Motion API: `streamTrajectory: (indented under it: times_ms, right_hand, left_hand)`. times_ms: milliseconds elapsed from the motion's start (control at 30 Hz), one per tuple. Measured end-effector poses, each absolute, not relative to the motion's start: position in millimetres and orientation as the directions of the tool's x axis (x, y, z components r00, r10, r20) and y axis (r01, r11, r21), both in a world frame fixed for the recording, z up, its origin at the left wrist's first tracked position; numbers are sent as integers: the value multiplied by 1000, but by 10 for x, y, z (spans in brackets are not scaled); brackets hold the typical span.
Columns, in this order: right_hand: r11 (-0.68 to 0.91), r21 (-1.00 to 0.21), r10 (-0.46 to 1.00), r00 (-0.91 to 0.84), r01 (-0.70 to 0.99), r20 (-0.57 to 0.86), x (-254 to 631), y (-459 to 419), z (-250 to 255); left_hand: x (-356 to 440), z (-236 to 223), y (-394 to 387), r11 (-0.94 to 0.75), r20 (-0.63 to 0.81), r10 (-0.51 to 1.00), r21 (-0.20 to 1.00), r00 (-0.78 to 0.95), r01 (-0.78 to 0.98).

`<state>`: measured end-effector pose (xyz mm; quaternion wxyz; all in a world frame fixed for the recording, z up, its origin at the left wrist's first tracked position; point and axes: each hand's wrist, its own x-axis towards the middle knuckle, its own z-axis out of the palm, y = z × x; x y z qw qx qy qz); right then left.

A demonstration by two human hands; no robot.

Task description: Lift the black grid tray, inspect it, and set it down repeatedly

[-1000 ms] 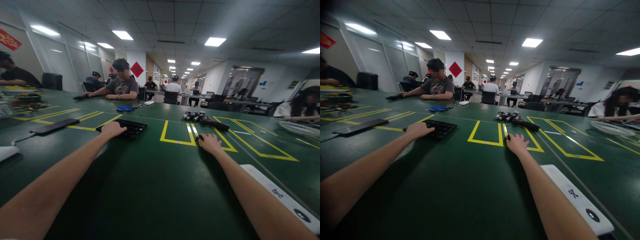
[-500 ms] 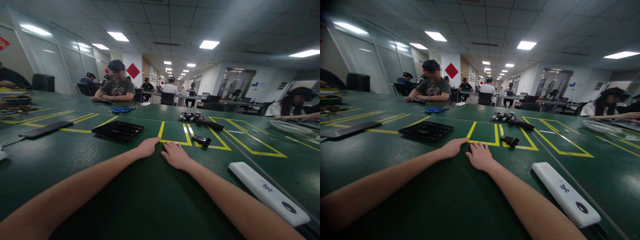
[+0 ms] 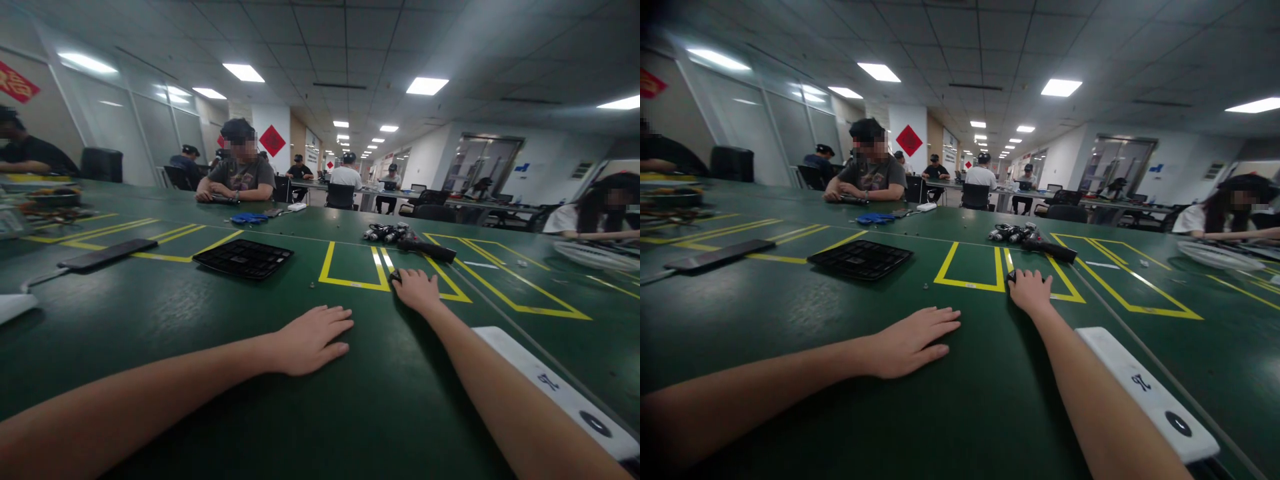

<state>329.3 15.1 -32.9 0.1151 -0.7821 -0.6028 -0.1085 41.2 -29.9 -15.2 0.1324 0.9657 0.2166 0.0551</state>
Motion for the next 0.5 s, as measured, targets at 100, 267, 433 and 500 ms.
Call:
streamTrajectory:
  times_ms: [100,267,433,500]
  right_hand:
    - [-274,-33,919,272,961,287,3314,146,-409]
    - [-290,-24,913,284,957,294,3288,166,-412]
    - [-291,-7,912,279,957,302,3288,169,-422]
    - [-290,-1,911,276,957,306,3282,161,-424]
  left_hand:
    - [430,-147,-139,-852,149,507,232,849,469]
    - [462,-124,300,-696,283,718,281,636,660]
    - [429,-213,504,-570,233,811,525,537,632]
    - [403,-217,563,-479,229,859,677,458,559]
